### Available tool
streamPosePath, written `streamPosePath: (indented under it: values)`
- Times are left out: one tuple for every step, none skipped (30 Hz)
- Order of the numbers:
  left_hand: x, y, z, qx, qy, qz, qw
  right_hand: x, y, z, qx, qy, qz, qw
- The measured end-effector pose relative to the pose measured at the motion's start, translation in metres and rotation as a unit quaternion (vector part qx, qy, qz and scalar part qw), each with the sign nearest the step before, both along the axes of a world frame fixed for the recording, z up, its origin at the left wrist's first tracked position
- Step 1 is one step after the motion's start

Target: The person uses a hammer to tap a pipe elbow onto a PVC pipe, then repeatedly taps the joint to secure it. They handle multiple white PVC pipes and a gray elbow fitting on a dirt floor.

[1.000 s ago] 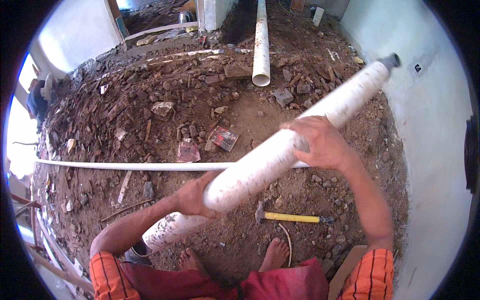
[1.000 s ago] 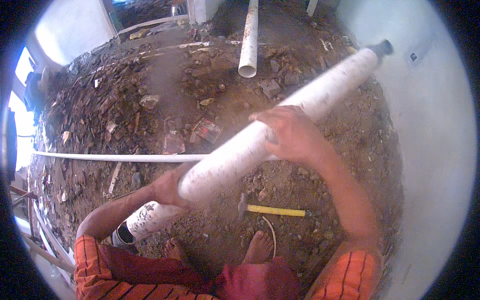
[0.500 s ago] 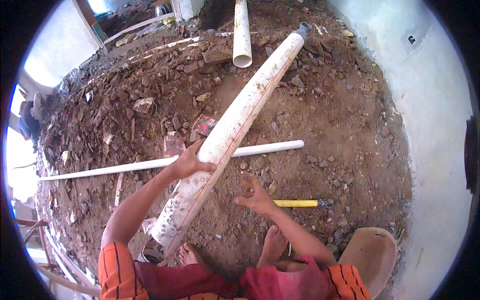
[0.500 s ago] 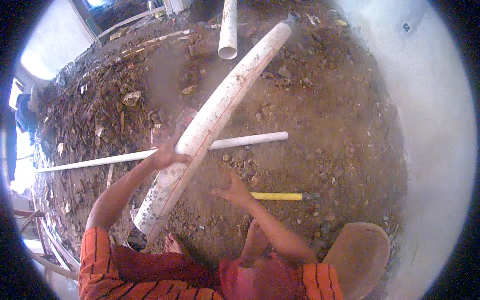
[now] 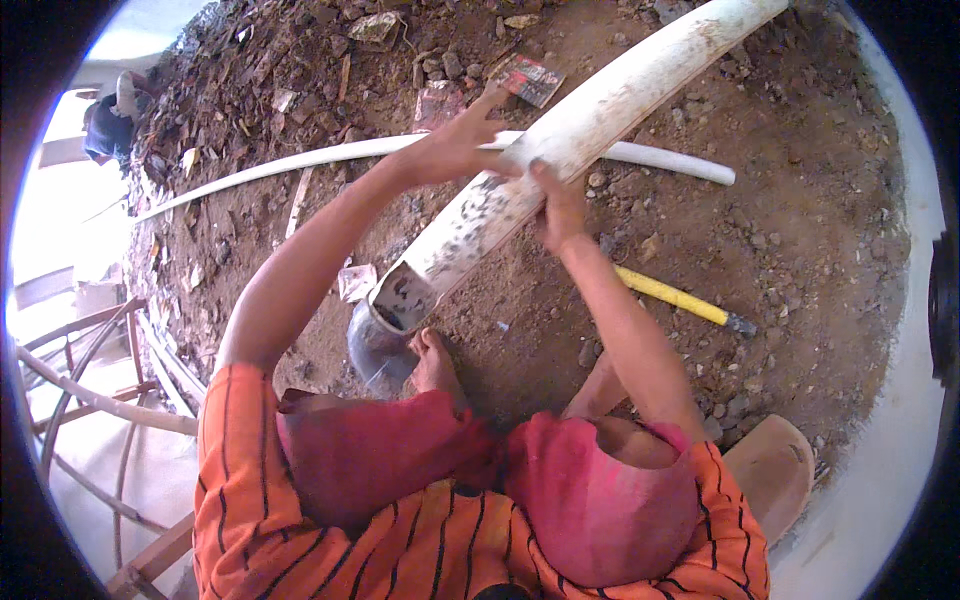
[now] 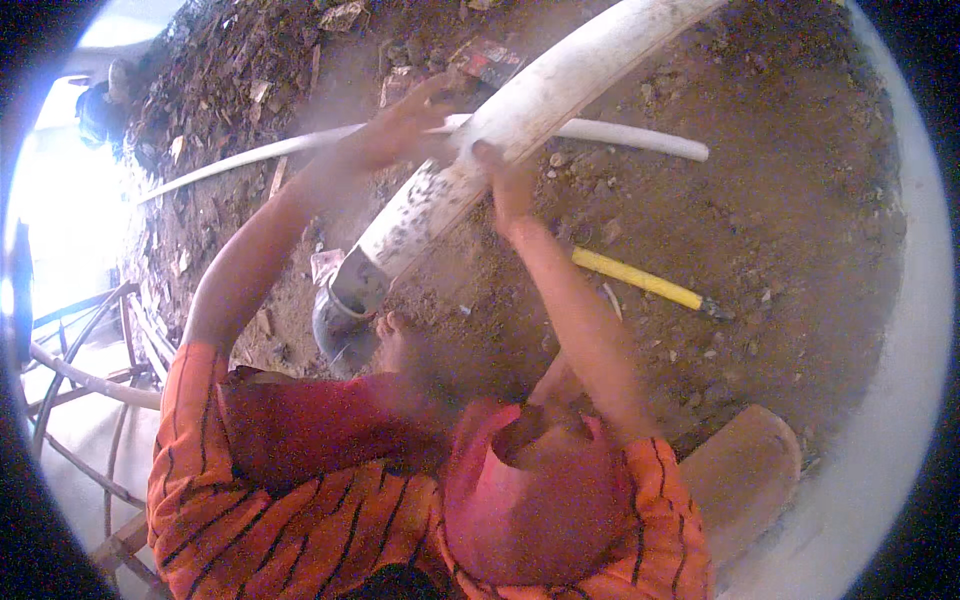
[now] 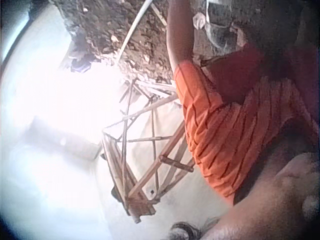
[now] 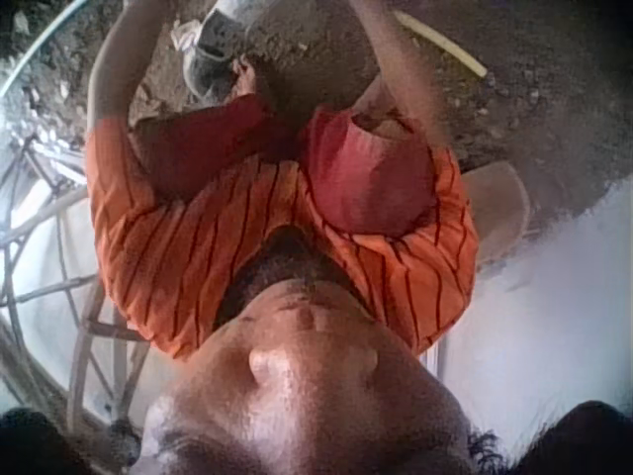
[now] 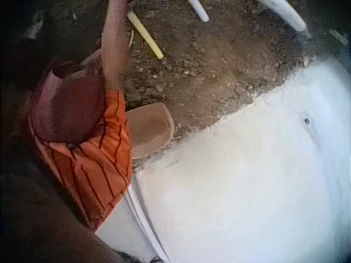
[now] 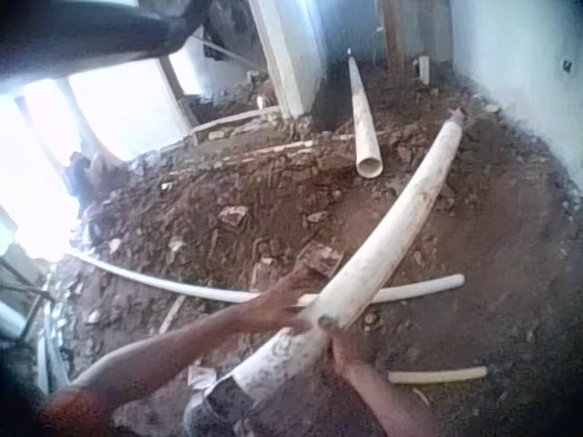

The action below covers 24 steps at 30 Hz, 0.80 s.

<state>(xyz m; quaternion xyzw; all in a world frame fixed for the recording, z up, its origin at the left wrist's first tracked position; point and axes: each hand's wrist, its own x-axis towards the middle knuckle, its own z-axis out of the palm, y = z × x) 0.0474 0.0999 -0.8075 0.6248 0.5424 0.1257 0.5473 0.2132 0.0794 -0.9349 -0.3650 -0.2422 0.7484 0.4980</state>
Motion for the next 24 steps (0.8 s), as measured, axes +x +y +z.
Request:
streamPosePath:
  values:
    - [-0.016,-0.017,0.001,0.006,0.075,-0.045,0.996,0.002,0.007,0.002,0.019,-0.004,-0.034,0.999]
    - [-0.032,-0.033,0.001,0.013,0.146,-0.097,0.984,0.005,0.014,0.003,0.027,0.003,-0.046,0.999]
    - [-0.045,-0.054,-0.006,-0.014,0.161,-0.105,0.981,0.01,0.02,0.002,0.037,0.009,-0.058,0.998]
    - [-0.059,-0.077,-0.013,-0.041,0.176,-0.112,0.977,0.014,0.024,0.001,0.046,0.015,-0.068,0.997]
    - [-0.073,-0.101,-0.018,-0.069,0.193,-0.118,0.972,0.016,0.028,0.001,0.095,0.018,-0.083,0.992]
    - [-0.068,-0.114,-0.011,-0.197,0.187,-0.092,0.958,0.023,0.032,-0.003,0.091,0.009,-0.087,0.992]
    - [-0.072,-0.137,-0.022,-0.176,0.138,-0.01,0.975,0.027,0.036,-0.009,0.089,0.002,-0.088,0.992]
    - [-0.073,-0.159,-0.034,-0.152,0.086,0.076,0.982,0.03,0.041,-0.013,0.09,-0.004,-0.084,0.992]
    - [-0.063,-0.16,-0.033,-0.129,0.08,0.069,0.986,0.036,0.046,-0.016,0.121,-0.019,-0.093,0.988]
    - [-0.049,-0.158,-0.03,-0.107,0.073,0.064,0.99,0.043,0.048,-0.019,0.151,-0.036,-0.101,0.983]
    - [-0.037,-0.16,-0.023,-0.095,0.081,0.082,0.989,0.046,0.046,-0.017,0.178,-0.047,-0.101,0.978]
    - [-0.028,-0.159,-0.032,-0.086,0.053,0.077,0.992,0.051,0.047,-0.014,0.137,-0.032,-0.089,0.986]
    - [-0.024,-0.159,-0.044,-0.074,0.027,0.072,0.994,0.055,0.047,-0.006,0.095,-0.014,-0.078,0.992]
    - [-0.016,-0.155,-0.05,-0.062,0.006,0.062,0.996,0.06,0.051,-0.001,0.054,0.007,-0.072,0.996]
    - [-0.006,-0.153,-0.055,-0.109,-0.038,0.085,0.99,0.066,0.06,-0.003,0.06,0.046,-0.04,0.996]
    - [0.002,-0.147,-0.067,-0.105,-0.073,0.075,0.989,0.075,0.073,-0.009,0.061,0.055,-0.034,0.996]
    - [0.009,-0.141,-0.077,-0.1,-0.106,0.071,0.987,0.079,0.087,-0.012,0.064,0.066,-0.021,0.996]
    - [0.016,-0.133,-0.088,-0.095,-0.14,0.067,0.983,0.086,0.101,-0.014,0.066,0.076,-0.007,0.995]
    - [0.032,-0.114,-0.081,-0.123,-0.138,0.034,0.982,0.095,0.11,-0.008,0.1,0.035,-0.032,0.994]
    - [0.043,-0.102,-0.076,-0.106,-0.119,0.023,0.987,0.102,0.122,-0.004,0.1,0.037,-0.032,0.994]
    - [0.053,-0.088,-0.07,-0.089,-0.099,0.012,0.991,0.11,0.134,-0.001,0.101,0.038,-0.032,0.994]
    - [0.066,-0.074,-0.065,-0.073,-0.082,-0.004,0.994,0.122,0.147,-0.002,0.101,0.037,-0.037,0.993]
    - [0.08,-0.065,-0.058,-0.071,-0.083,0.011,0.994,0.127,0.157,-0.002,0.096,0.021,-0.046,0.994]
    - [0.092,-0.056,-0.071,-0.071,-0.106,0.033,0.991,0.137,0.169,0.0,0.086,0.007,-0.043,0.995]
